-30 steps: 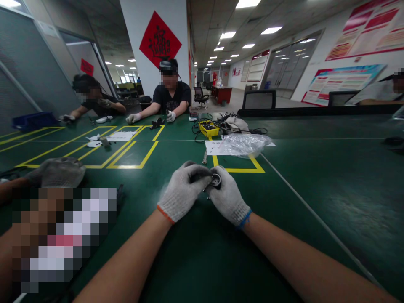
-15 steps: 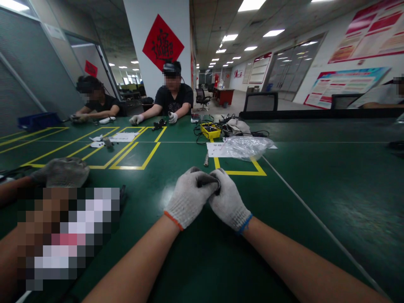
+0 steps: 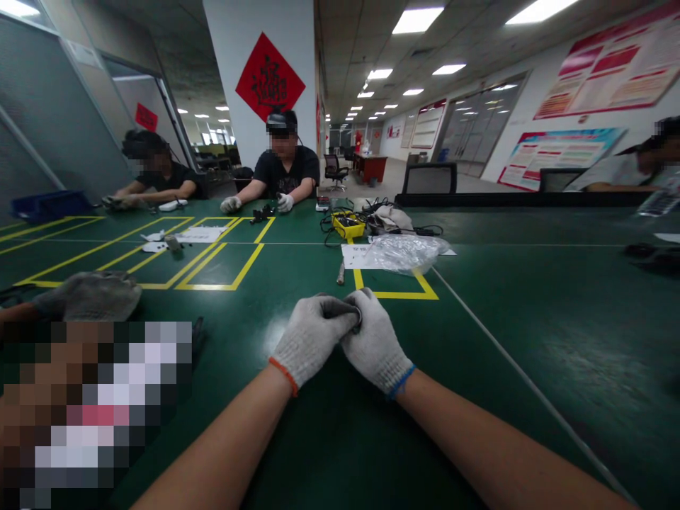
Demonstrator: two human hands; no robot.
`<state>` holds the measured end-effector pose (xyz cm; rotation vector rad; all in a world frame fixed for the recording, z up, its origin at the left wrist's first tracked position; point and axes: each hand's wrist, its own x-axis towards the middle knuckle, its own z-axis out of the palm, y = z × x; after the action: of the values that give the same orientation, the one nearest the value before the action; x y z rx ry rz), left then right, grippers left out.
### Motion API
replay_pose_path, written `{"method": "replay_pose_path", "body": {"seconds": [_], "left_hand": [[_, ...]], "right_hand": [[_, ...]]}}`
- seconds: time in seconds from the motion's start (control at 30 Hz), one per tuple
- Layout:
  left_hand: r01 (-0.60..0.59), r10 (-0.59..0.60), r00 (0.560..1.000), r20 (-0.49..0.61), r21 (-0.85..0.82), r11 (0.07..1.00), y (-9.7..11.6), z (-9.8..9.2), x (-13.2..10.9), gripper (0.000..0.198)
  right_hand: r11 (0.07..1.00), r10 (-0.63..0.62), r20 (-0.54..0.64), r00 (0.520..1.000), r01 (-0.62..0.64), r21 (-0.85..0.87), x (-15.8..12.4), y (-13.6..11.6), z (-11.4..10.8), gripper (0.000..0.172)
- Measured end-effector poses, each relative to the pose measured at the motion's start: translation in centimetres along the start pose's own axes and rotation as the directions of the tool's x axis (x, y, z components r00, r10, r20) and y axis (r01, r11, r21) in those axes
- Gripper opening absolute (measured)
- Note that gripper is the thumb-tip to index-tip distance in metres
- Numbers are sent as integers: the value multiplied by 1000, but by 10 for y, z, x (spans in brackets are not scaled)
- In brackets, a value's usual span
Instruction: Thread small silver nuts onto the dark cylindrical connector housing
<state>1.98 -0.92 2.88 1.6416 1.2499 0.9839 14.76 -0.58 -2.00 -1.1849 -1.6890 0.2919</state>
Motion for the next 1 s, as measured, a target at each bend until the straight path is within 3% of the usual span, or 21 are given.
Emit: {"method": "replay_pose_path", "body": {"seconds": [0.13, 0.37, 0.63, 0.87, 1.0], "left_hand": [[-6, 9, 999, -53, 47, 999, 3, 3, 0, 9], [27, -23, 999, 46, -86, 996, -5, 2, 5, 14], [-74, 86, 995, -50, 204, 976, 3, -1, -2, 11], [-61, 60, 998, 15, 13, 998, -15, -4, 6, 18], [-88, 90, 995, -51, 27, 996, -13, -1, 3, 17]], "right_hand": [[999, -7, -26, 1000, 6, -39, 0, 0, -1, 19], [1000, 9, -41, 999, -11, -28, 1, -1, -2, 16], [995, 50, -22, 998, -52, -80, 2, -1, 1, 17], [990, 74, 15, 997, -71, -125, 4, -4, 2, 17], [991, 55, -11, 998, -56, -125, 4, -5, 3, 17]]}}
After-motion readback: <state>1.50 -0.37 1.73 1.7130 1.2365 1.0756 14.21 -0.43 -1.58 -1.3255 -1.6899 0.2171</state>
